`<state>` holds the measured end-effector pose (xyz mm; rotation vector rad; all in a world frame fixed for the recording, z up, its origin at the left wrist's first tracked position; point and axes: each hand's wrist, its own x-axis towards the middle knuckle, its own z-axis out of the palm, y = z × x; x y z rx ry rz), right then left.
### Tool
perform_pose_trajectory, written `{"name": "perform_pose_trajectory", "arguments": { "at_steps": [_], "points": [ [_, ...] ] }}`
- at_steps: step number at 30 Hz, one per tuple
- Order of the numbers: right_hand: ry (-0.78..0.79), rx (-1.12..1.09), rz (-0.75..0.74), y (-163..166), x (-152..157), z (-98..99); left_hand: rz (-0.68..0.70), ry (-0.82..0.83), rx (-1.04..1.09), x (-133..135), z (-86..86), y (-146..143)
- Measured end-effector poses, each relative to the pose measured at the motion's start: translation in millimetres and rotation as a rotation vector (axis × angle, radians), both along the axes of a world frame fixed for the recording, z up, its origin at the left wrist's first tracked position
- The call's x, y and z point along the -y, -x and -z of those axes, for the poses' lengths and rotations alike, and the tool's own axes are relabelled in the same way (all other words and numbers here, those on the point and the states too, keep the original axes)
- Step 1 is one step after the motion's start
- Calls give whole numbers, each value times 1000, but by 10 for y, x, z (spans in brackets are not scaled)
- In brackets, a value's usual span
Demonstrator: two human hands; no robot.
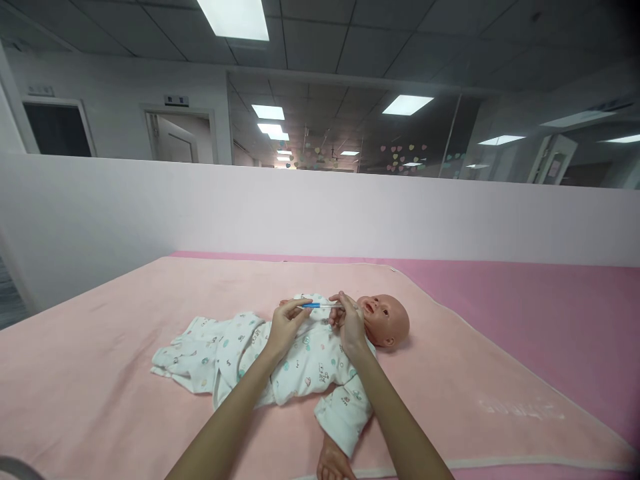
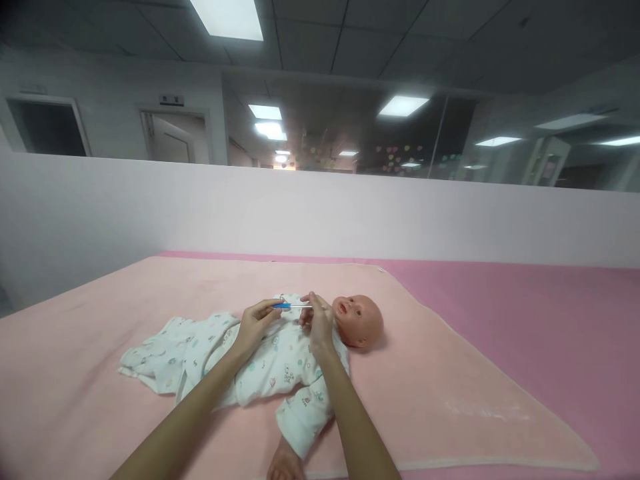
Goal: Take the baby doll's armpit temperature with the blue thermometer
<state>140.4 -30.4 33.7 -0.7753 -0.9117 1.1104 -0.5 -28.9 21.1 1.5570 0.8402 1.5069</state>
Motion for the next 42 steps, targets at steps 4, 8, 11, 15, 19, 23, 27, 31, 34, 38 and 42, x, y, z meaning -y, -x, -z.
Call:
{"name": "perform_pose_trajectory", "arguments": {
  "at_steps": [4, 8, 11, 15, 19, 23, 27, 31, 34, 38, 42],
  "points": [
    [24, -73, 41, -20, -17, -1, -39, 10, 61, 3, -4, -7],
    [17, -106, 61, -34, -22, 1, -51, 23, 102, -18, 18, -11],
    [1, -115, 58, -33, -19, 2, -42, 24, 100, -37, 28, -9],
    [-18, -108, 62, -33, -27, 9, -69, 33, 65, -39, 7, -8],
    [-20, -84, 69, -22, -37, 17, -85, 32, 75, -27, -8, -13],
    [-34, -44, 78, 2, -28, 21, -86, 6, 71, -20, -2, -5],
    [-20, -30, 88, 14, -22, 23, -67, -21, 60, 9, -22, 9],
    [-11, -31, 90, 10, -27, 24, -39, -20, 61, 32, -40, 13],
    [-16, -25, 86, 7, -31, 26, -12, -12, 76, 26, -29, 14],
    [-23, -24, 85, 5, -35, 34, 13, 2, 110, 11, -10, 14],
    [-35, -17, 89, 3, -41, 48, 11, 11, 118, 15, -20, 7]
  ]
}}
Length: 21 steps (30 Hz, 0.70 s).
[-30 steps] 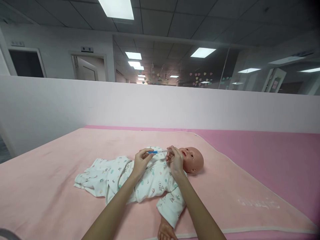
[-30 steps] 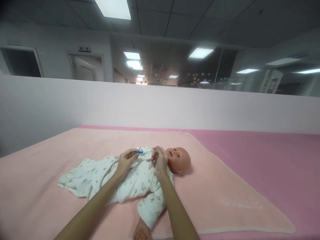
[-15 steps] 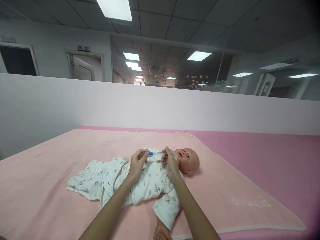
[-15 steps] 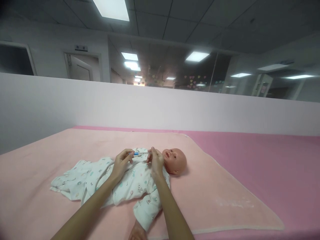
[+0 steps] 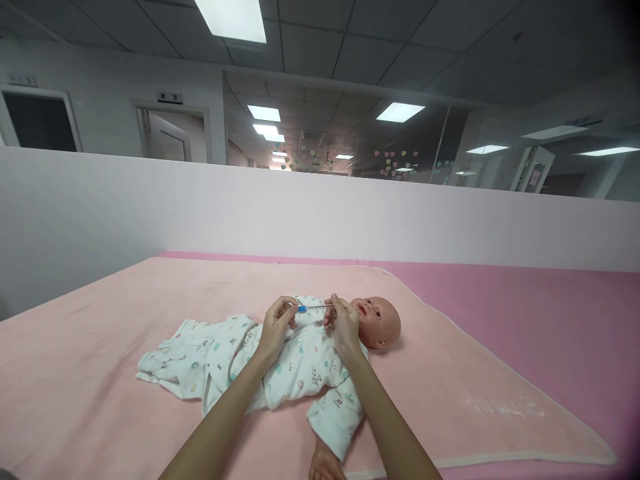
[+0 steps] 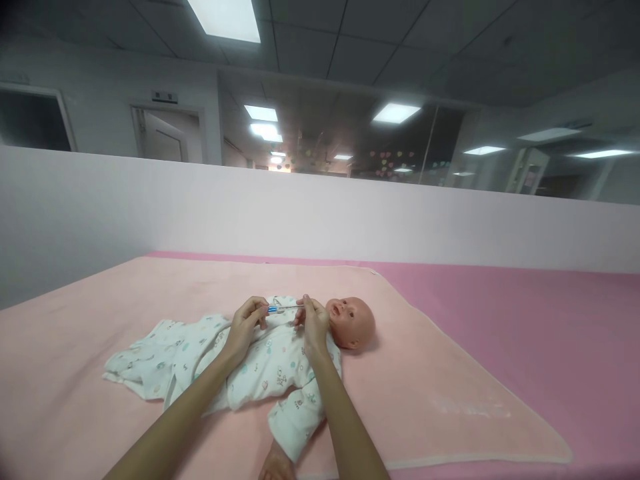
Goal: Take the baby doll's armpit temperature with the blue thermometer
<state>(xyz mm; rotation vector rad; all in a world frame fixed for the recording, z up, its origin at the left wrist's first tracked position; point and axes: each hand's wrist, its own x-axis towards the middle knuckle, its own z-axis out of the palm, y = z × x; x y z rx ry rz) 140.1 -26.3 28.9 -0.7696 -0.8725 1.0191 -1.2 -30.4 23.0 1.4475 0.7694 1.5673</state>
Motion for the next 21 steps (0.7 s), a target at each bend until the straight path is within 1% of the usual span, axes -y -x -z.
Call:
{"name": "perform_pose_trajectory", "arguments": {
  "at_steps": [4, 10, 21],
  "points": [
    [-9, 1, -6, -5, -12, 8, -2, 14, 21, 15, -20, -13],
    [-7, -9, -1, -1, -18, 5, 43, 17, 1, 43, -42, -23],
    [10, -1, 14, 0, -10, -5, 53, 27, 9, 60, -38, -22]
  ]
}}
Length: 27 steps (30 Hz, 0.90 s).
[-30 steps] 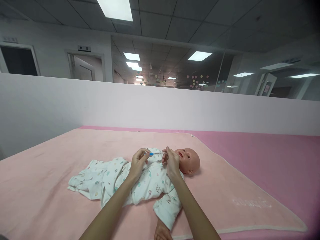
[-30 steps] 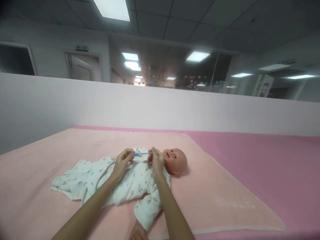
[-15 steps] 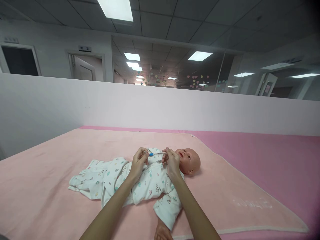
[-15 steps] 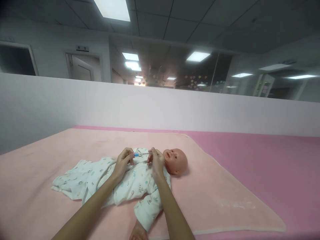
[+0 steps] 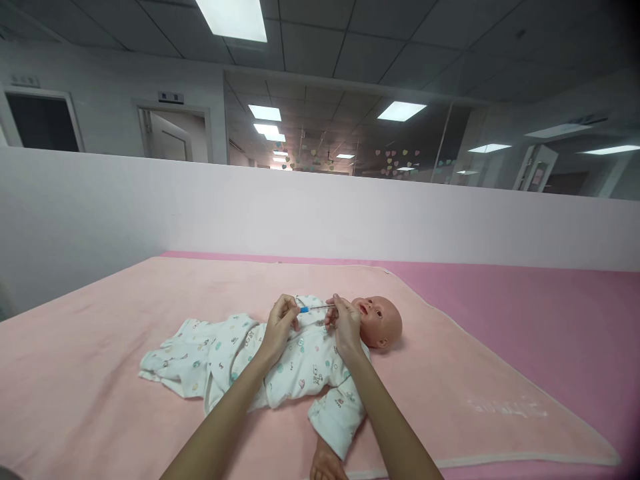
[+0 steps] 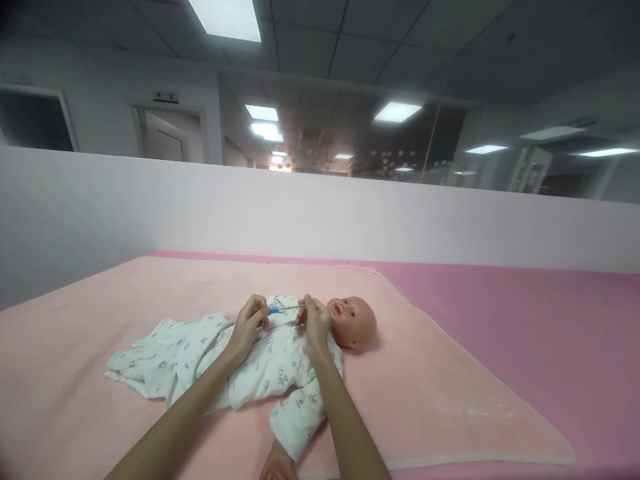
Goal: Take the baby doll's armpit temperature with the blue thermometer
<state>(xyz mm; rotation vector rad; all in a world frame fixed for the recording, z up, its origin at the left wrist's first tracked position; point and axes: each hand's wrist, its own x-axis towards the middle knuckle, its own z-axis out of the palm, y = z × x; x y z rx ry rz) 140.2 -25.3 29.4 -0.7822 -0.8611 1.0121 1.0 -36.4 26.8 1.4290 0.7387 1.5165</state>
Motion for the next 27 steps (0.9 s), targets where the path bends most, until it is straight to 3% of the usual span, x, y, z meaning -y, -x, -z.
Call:
{"name": "perform_pose_trajectory", "arguments": {
  "at_steps": [27],
  "points": [
    [-3, 13, -12, 6, 15, 0, -11, 12, 16, 8, -21, -7]
  ]
}}
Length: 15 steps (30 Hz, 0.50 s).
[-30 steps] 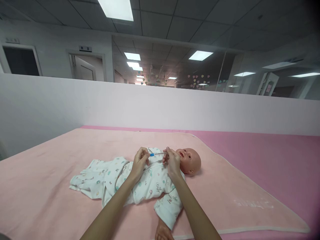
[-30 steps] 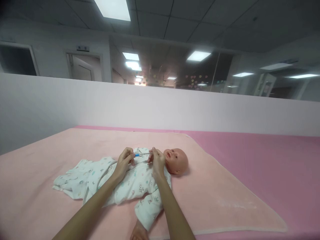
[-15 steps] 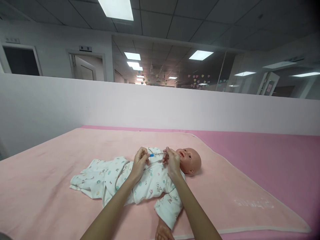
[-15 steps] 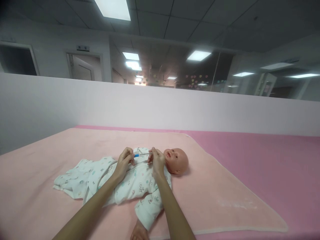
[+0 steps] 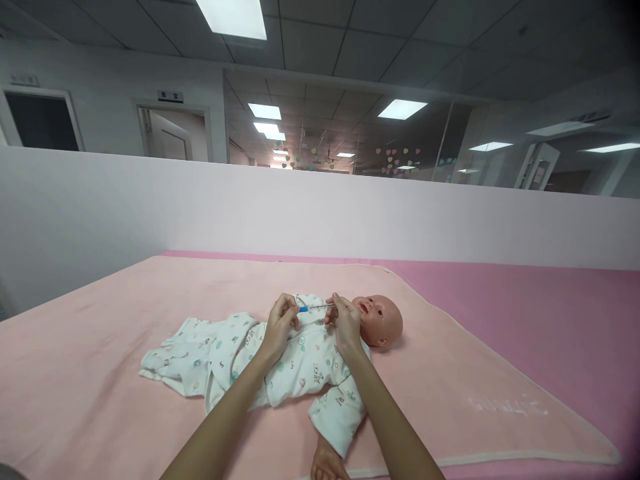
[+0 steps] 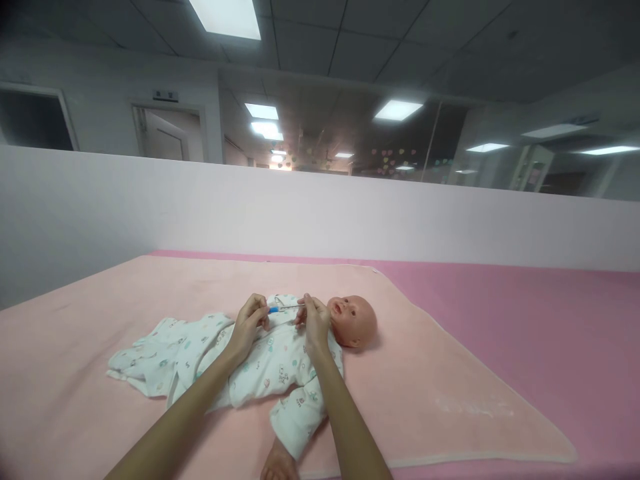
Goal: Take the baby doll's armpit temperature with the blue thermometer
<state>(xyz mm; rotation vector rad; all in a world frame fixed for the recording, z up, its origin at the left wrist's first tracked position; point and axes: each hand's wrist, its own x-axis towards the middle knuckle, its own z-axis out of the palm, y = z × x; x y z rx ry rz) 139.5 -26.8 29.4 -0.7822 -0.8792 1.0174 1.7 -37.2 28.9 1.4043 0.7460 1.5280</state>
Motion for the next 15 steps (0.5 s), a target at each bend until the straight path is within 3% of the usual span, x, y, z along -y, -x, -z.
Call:
{"name": "perform_pose_trajectory", "arguments": {
  "at_steps": [15],
  "points": [
    [7, 13, -1, 3, 0, 5, 7, 21, 3, 12, -6, -3]
  ]
}}
